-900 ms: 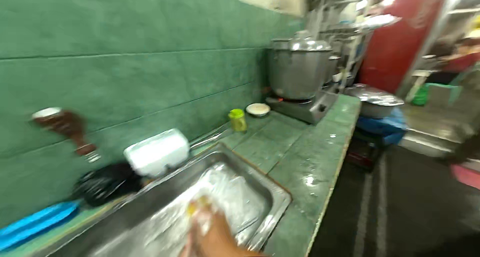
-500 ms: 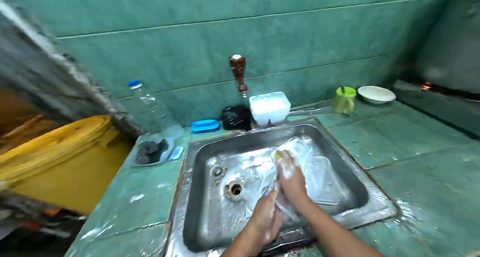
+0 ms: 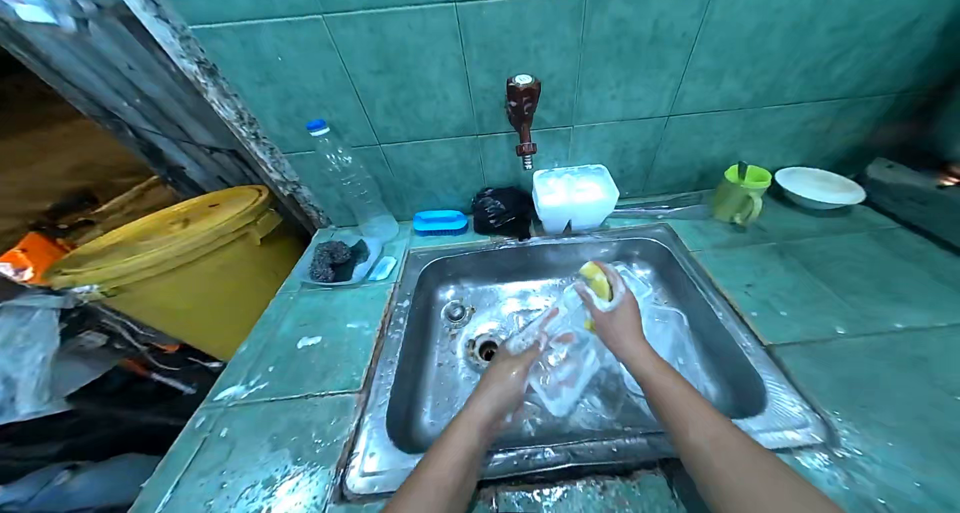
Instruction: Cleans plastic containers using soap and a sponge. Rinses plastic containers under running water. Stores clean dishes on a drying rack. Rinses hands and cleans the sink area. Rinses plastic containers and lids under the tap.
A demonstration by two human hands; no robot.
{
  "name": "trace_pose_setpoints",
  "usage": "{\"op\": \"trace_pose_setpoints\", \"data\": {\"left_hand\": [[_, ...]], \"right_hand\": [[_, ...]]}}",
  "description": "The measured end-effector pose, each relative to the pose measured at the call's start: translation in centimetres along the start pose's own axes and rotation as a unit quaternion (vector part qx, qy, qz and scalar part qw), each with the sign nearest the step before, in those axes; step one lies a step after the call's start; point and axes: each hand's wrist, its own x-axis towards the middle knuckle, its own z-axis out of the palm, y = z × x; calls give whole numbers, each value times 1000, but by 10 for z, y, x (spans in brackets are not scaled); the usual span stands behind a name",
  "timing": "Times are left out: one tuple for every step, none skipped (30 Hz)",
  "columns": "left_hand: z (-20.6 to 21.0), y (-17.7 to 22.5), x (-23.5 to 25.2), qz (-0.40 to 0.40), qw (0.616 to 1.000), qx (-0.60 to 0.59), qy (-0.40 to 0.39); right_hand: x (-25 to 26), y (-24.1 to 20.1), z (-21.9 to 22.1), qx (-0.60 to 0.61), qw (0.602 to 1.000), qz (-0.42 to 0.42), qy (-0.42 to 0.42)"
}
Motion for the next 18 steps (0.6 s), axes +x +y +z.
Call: {"op": "trace_pose_setpoints", "data": {"left_hand": [[-7,1,4,18,1000,12,-2],[-12,3,6,38,999,29,-2],[-15,7,8,60,997,49,4],[-17,11,8,77,995,66,17],[-20,15,8,87,993,74,40],[-24,17,10,99,990,78,71],[-29,17,13,114,984,83,107],[-35,16,18,128,977,89,144],[-41,13,24,131,972,95,173],[-46,10,29,126,968,98,191],[-48,7,33,119,967,100,202],[-46,4,36,111,966,102,208],[-41,0,37,103,967,106,207],[-34,-4,37,94,970,108,197],[-25,-8,36,84,974,106,182],[-14,-12,36,80,978,97,163],[-1,-15,36,78,983,81,145],[11,-18,37,79,985,64,136]], "right_hand": [[2,0,-4,-1,1000,-15,5],[3,1,-7,6,1000,-22,4],[3,1,-10,23,1000,-20,-3],[3,2,-13,48,999,-8,-14],[3,3,-17,78,996,14,-32],[1,4,-21,109,992,42,-56],[0,2,-27,139,984,71,-82],[-3,-1,-31,168,976,93,-104],[-6,-6,-35,194,967,109,-122],[-10,-11,-37,221,958,122,-135],[-13,-16,-38,252,949,132,-139],[-15,-19,-37,291,937,139,-136],[-17,-18,-33,344,920,142,-126],[-19,-15,-26,410,894,137,-121],[-21,-11,-15,469,864,130,-128],[-26,-8,-3,519,833,132,-140],[-34,-8,11,550,810,150,-139],[-43,-11,24,560,800,172,-128]]}}
